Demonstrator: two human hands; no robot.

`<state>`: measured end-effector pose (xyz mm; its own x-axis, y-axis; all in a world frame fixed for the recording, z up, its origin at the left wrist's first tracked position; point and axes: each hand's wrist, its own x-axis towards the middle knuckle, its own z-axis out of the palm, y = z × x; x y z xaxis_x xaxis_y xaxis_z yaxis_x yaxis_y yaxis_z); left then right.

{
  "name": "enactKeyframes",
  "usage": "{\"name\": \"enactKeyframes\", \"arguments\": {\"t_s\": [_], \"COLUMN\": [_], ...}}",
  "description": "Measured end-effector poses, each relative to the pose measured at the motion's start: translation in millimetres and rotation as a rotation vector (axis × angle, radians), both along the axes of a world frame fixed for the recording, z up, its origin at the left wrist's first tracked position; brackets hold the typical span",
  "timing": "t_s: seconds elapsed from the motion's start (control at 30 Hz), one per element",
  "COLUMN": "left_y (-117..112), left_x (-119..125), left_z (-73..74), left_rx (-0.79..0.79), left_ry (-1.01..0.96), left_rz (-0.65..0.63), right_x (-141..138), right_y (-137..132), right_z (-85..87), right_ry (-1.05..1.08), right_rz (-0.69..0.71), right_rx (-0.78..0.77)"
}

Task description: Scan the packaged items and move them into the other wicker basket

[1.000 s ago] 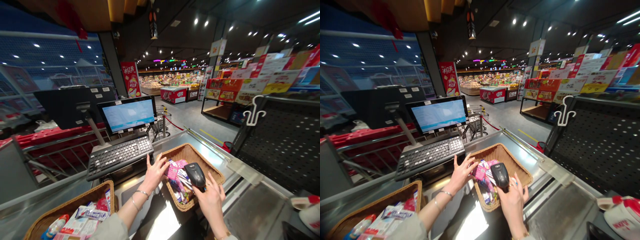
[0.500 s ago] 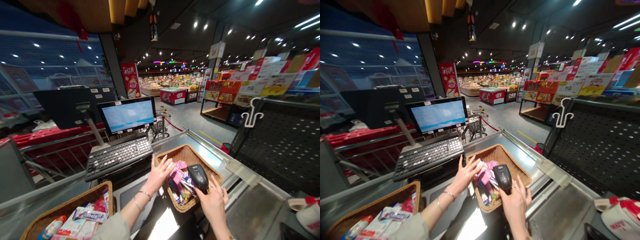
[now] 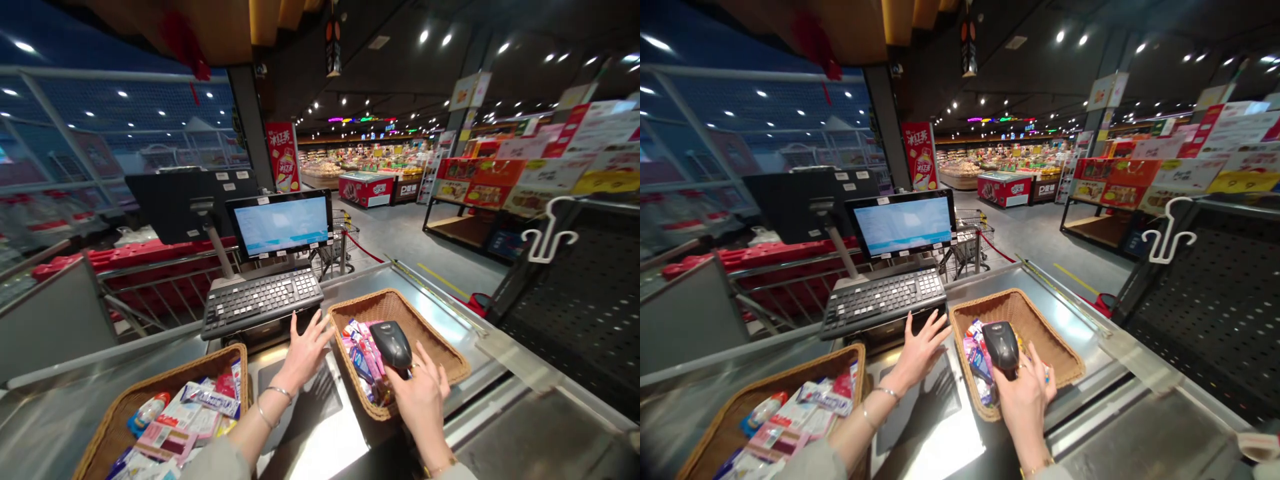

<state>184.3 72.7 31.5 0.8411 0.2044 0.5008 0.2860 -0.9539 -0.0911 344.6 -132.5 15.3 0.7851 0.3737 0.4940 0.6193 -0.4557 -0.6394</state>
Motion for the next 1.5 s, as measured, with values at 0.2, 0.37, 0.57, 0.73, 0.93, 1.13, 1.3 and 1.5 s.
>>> {"name": "enactKeyframes", "arguments": {"t_s": [0.2,0.37,0.57,0.73,0.93,1.13,1.3,1.5], "left_y": [3.7,2.2,-6.1,-13.8,-17.0,-11.3,-5.6,4.7], "left_x": [-52.1,-95.2,-143.0,-184.9,-241.4,-302.1,-339.1,-361.6], "left_z": [1.9,-1.2,-7.6,-15.8,-26.0,-28.5,-27.7,-30.0], "left_rx": [-0.036,-0.055,-0.079,-0.119,-0.128,-0.128,-0.145,-0.196], "left_ry": [0.023,0.022,0.011,0.024,0.039,0.09,0.138,0.2], "left_rz": [0.135,0.243,0.388,0.519,0.674,0.792,0.862,0.887], "right_x": [-24.0,-45.6,-75.8,-100.0,-125.4,-141.3,-145.8,-148.2], "right_y": [27.9,47.4,69.8,84.1,95.0,100.8,102.4,103.4], "right_z": [-1.9,-4.2,-2.6,-3.3,-3.7,-5.6,-10.8,-11.7], "right_ry": [-0.015,-0.02,-0.012,-0.009,0.025,0.025,0.025,0.02], "right_rz": [0.097,0.237,0.371,0.492,0.603,0.633,0.664,0.658], "right_rx": [-0.007,-0.033,-0.046,-0.054,-0.071,-0.077,-0.08,-0.1]}}
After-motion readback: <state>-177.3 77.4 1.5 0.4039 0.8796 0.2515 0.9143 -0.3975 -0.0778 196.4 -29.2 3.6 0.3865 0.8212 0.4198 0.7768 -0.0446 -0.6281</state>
